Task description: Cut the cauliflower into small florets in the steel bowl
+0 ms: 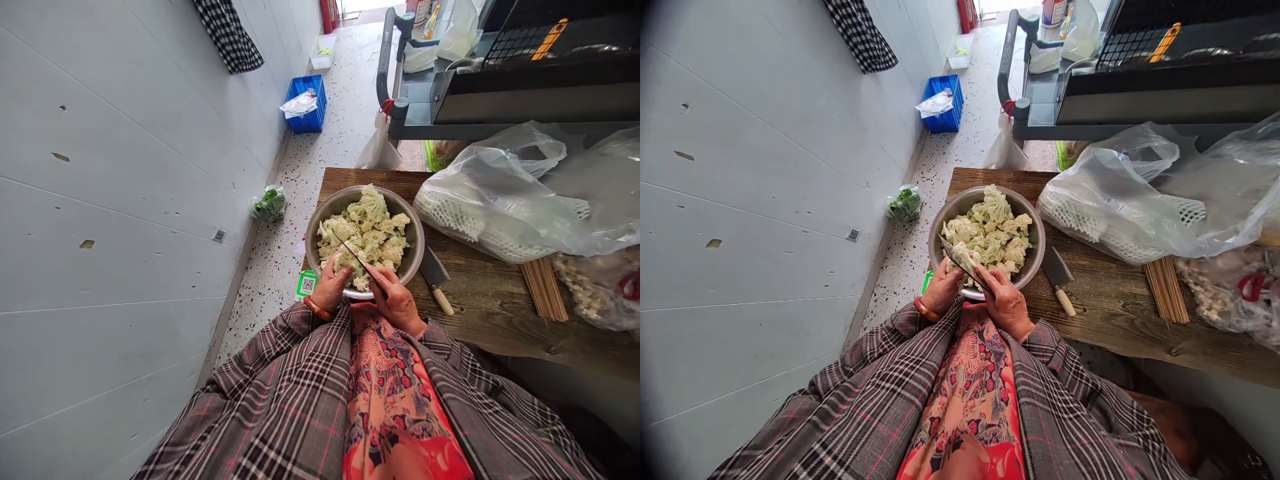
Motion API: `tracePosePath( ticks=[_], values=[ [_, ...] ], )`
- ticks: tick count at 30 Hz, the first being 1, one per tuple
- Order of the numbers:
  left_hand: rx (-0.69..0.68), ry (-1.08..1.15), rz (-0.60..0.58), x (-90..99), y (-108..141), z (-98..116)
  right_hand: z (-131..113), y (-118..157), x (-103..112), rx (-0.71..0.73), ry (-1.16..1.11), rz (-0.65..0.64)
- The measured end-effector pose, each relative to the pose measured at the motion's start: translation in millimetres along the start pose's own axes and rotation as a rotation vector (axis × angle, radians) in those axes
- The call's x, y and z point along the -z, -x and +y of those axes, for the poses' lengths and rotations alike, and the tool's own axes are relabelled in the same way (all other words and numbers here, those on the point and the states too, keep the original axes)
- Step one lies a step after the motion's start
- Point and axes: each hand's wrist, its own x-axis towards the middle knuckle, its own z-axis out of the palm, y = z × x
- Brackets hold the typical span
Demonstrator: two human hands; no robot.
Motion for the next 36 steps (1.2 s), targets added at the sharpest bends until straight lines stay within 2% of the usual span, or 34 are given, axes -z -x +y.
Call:
tracePosePath(
  ticks=[6, 10, 13, 17, 20, 24, 27, 31, 36],
  values=[
    [-0.021, -0.010, -0.058, 8.3, -5, -6, 2, -2, -5, -0.046, -0.075, 0.066],
    [0.004, 0.017, -0.099, 13.9, -5, -9, 1, -1, -4, -0.041, -0.041, 0.029],
    [0.013, 0.054, -0.094, 14.6, -5, -9, -1, 1, -2, -0.033, 0.042, -0.019],
    [0.032, 0.131, -0.074, 10.7, -2, -5, -2, 2, -4, -0.037, 0.064, -0.015],
    [0.088, 0.188, -0.078, 8.3, 4, 0, 3, -2, -7, -0.073, 0.016, 0.041],
    [0.168, 0.248, -0.135, 9.8, 12, 7, 20, -10, -8, -0.202, -0.048, 0.186],
    [0.202, 0.287, -0.122, 14.4, 12, 11, 32, -16, -6, -0.251, -0.076, 0.189],
    [0.178, 0.292, -0.125, 20.9, 9, 15, 39, -19, 2, -0.225, -0.067, 0.173],
    [0.165, 0.344, -0.115, 25.6, 6, 19, 33, -17, 15, -0.146, -0.108, 0.154]
  ],
)
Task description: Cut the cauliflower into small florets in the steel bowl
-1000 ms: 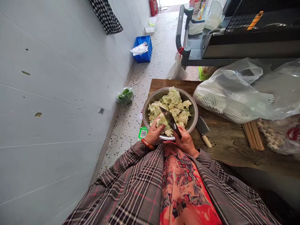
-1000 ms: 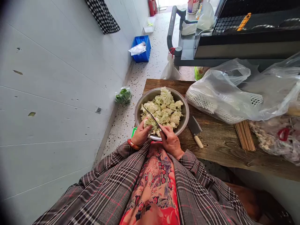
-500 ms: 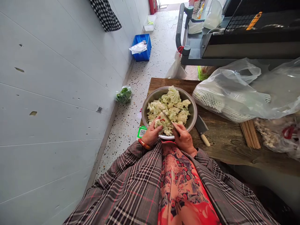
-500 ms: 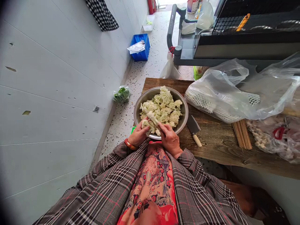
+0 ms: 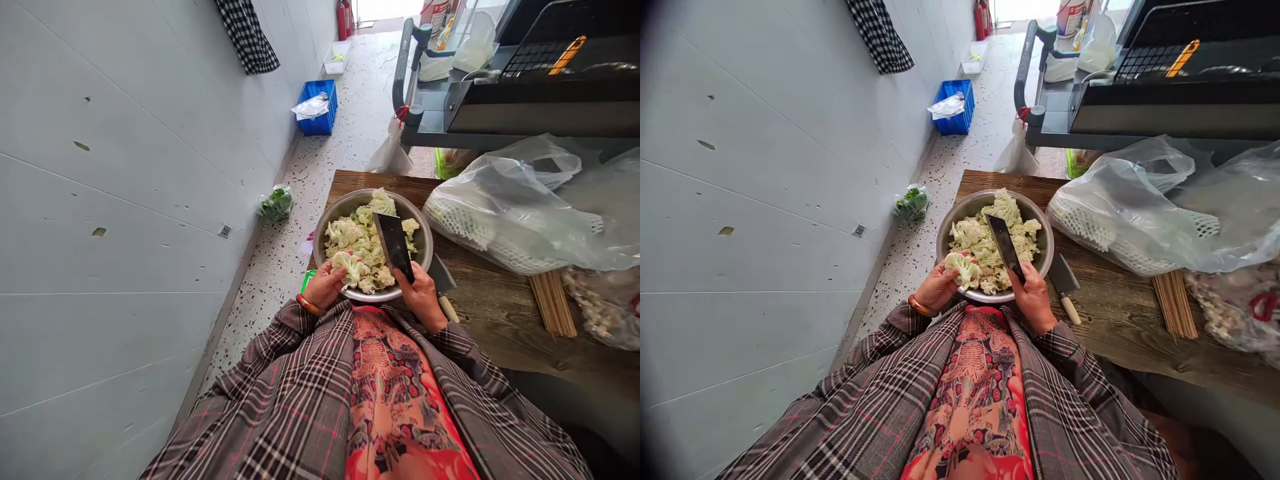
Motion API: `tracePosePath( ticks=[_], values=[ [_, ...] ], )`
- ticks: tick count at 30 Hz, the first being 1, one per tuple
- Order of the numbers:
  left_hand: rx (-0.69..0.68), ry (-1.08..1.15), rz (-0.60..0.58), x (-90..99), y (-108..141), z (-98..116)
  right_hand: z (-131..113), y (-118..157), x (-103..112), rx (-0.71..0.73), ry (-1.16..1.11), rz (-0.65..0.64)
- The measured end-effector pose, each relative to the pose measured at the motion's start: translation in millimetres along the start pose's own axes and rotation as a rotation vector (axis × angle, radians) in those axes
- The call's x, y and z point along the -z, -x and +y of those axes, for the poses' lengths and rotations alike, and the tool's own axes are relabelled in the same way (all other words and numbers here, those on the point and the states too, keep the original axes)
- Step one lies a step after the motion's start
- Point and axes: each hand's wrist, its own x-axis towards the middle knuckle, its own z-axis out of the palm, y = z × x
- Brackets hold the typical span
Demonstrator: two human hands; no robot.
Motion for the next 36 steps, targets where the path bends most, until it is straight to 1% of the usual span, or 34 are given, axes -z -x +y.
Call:
tracePosePath(
  ticks=[3, 6, 10, 12, 14, 16, 18, 20, 22, 25, 28, 30, 32, 34, 36],
  values=[
    [0.014, 0.021, -0.020, 0.4, -2, 4, -3, 4, 4, -0.049, -0.035, 0.002],
    [0.015, 0.022, -0.021, 0.5, -2, 8, -1, 9, 7, -0.202, -0.065, 0.030],
    [0.040, -0.025, 0.083, 5.5, -4, 13, 6, 8, 13, -0.397, -0.201, 0.073],
    [0.047, -0.040, 0.129, 8.8, -8, 14, 6, 1, 19, -0.471, -0.284, 0.101],
    [0.067, -0.031, 0.155, 9.6, -11, 16, 0, -10, 28, -0.531, -0.381, 0.124],
    [0.074, -0.025, 0.182, 7.4, -14, 17, -8, -21, 36, -0.541, -0.486, 0.159],
    [0.074, -0.020, 0.208, 3.8, -15, 19, -16, -32, 41, -0.500, -0.576, 0.196],
    [0.077, -0.011, 0.229, 0.9, -14, 21, -21, -38, 42, -0.463, -0.645, 0.203],
    [0.093, 0.005, 0.249, 0.3, -13, 24, -24, -40, 38, -0.481, -0.725, 0.174],
    [0.101, 0.047, 0.278, 4.2, -14, 25, -25, -34, 25, -0.572, -0.905, 0.112],
    [0.128, 0.105, 0.277, 9.8, -19, 24, -24, -19, 9, -0.665, -1.028, 0.055],
    [0.134, 0.153, 0.255, 11.3, -23, 24, -22, -7, -2, -0.691, -1.041, -0.033],
    [0.141, 0.175, 0.249, 10.3, -26, 24, -17, 4, -12, -0.695, -1.056, -0.136],
    [0.163, 0.176, 0.267, 7.2, -30, 26, -12, 8, -20, -0.627, -1.041, -0.103],
    [0.187, 0.171, 0.278, 3.3, -33, 28, -8, 4, -24, -0.580, -1.026, -0.065]
  ],
)
